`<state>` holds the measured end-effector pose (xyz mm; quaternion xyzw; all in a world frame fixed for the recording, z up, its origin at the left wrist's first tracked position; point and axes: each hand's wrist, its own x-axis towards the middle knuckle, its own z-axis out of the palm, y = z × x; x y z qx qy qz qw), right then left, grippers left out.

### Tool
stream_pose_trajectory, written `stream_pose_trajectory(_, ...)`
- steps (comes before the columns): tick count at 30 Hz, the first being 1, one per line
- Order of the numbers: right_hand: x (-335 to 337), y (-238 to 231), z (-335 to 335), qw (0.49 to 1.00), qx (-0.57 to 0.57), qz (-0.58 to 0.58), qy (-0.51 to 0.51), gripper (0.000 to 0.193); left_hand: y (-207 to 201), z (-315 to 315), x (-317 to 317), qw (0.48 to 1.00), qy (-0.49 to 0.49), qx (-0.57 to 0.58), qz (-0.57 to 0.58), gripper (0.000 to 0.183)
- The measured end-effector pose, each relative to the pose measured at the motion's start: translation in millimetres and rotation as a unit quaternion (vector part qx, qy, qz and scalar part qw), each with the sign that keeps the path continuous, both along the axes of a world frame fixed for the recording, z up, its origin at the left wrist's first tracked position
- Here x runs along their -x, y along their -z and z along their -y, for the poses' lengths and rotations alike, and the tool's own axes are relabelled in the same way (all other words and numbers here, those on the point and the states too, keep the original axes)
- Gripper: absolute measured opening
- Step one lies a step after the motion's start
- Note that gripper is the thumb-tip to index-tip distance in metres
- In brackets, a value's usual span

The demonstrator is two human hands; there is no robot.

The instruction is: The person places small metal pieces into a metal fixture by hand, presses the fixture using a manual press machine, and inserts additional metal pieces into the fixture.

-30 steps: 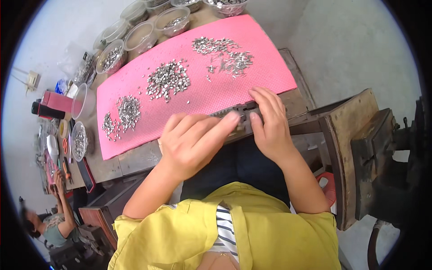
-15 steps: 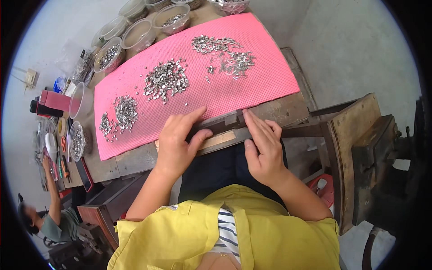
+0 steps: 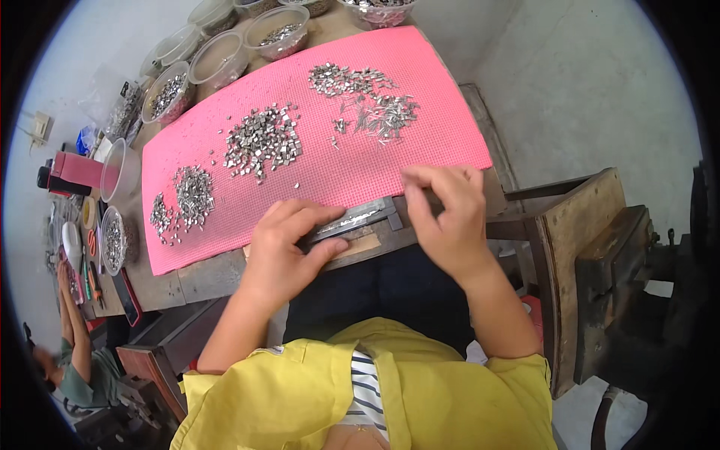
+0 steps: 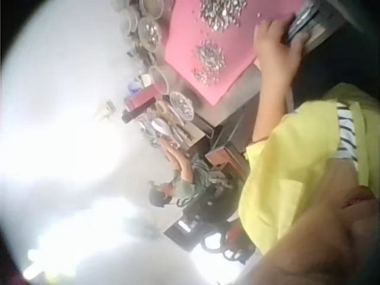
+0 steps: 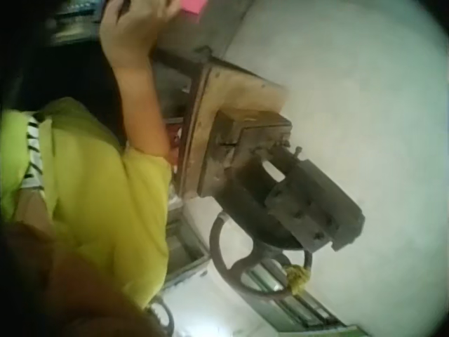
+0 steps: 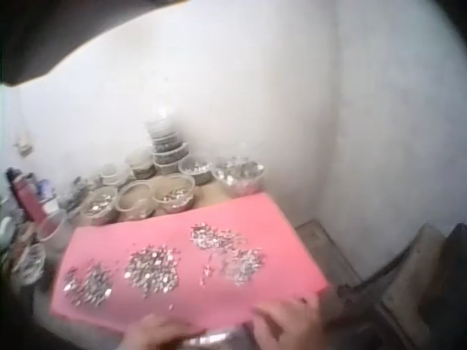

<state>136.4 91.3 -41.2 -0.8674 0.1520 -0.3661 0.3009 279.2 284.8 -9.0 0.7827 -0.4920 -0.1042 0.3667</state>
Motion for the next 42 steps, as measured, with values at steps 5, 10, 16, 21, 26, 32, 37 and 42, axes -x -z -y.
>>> stream_pose_trajectory(5,-34.3,2.6,54.3,0.995,0.088,-0.008,0.055,0.007,-6.6,7.0,-38.8,0.999,-0.034,0.028,-0.017,0.025)
stream_pose_trajectory(10,-46.4,8.5,67.6,0.989,0.133,-0.043,0.053,0.006,-9.4,38.8,-62.8,0.997,0.014,0.021,0.074,0.019)
stream_pose_trajectory(16,-49.4,6.7,66.0,0.977,0.206,-0.048,0.031,0.006,6.6,68.3,-90.0,0.956,0.132,0.009,0.261,0.021)
stream_pose_trajectory(21,-53.9,7.1,68.6,0.967,0.249,-0.06,0.009,0.01,2.6,73.7,-93.0,0.932,0.16,-0.024,0.326,0.016)
stream_pose_trajectory(26,-56.1,4.6,77.6,0.97,0.237,-0.057,-0.02,0.016,-0.7,64.6,-83.8,0.917,0.159,-0.058,0.361,0.015)
stream_pose_trajectory(32,-45.8,1.9,72.9,0.979,0.201,-0.035,-0.021,0.015,-8.5,45.8,-64.2,0.874,0.142,-0.118,0.45,0.008)
stream_pose_trajectory(37,-40.2,-3.2,62.7,0.983,0.179,-0.021,-0.027,0.017,-7.7,46.2,-53.1,0.918,0.098,-0.099,0.37,0.008)
stream_pose_trajectory(42,-27.1,-7.8,48.2,0.997,0.024,0.006,-0.075,0.016,-5.8,45.3,-49.0,0.969,0.005,-0.078,0.234,0.016)
